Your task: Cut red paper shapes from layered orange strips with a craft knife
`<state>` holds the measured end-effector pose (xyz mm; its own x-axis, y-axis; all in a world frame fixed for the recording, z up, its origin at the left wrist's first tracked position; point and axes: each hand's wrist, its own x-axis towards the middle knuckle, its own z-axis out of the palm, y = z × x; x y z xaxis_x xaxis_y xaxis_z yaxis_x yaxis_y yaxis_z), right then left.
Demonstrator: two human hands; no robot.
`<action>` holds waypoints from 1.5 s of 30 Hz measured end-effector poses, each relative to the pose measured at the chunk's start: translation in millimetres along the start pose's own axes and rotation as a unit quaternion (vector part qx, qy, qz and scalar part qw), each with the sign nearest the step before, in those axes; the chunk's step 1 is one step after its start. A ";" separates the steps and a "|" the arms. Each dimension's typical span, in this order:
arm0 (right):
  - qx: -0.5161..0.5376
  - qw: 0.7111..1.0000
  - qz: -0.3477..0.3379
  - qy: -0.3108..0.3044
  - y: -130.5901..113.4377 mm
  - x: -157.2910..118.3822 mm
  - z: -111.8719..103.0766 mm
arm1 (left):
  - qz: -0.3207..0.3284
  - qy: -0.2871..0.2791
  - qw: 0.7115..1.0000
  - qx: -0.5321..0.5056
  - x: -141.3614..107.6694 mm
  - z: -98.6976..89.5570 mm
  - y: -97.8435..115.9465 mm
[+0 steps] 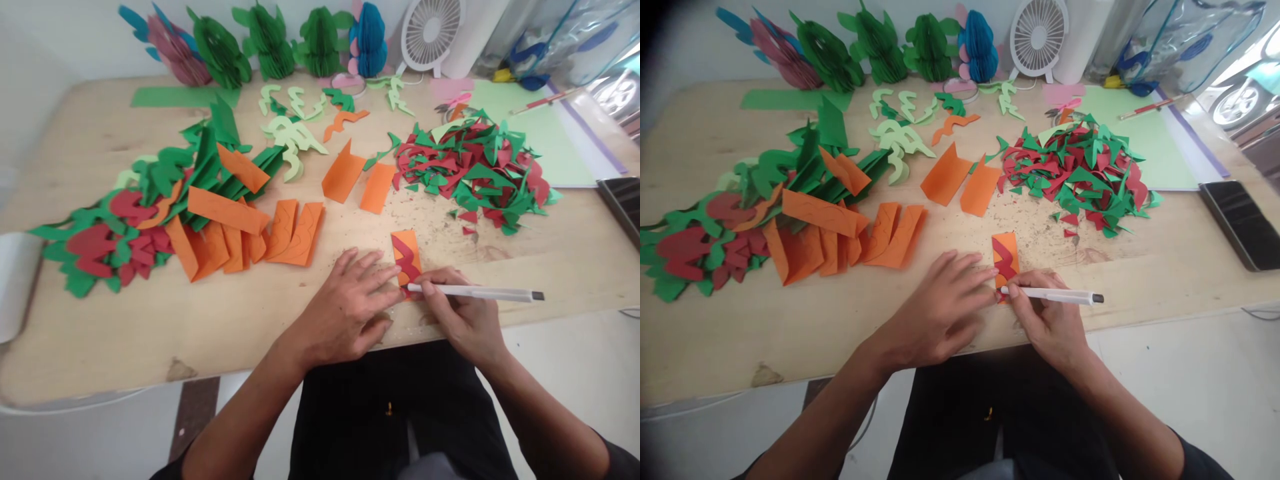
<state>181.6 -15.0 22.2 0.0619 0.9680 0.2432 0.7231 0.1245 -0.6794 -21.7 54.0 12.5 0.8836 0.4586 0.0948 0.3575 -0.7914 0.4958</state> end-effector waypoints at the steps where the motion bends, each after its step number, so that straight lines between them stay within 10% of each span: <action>1: -0.001 1.000 -0.001 -0.001 -0.1 0.2 -0.1 | 0.000 0.000 1.000 0.000 0.1 0.0 0.0; 45: -0.014 0.999 0.034 0.005 -3.1 0.1 0.5 | -0.003 -0.003 1.000 -0.004 0.8 -0.3 0.1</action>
<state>179.0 -15.2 23.9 0.1181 0.9718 0.2042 0.7355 0.0526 -0.6755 -21.1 54.4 13.0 0.8830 0.4613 0.0866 0.3606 -0.7849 0.5039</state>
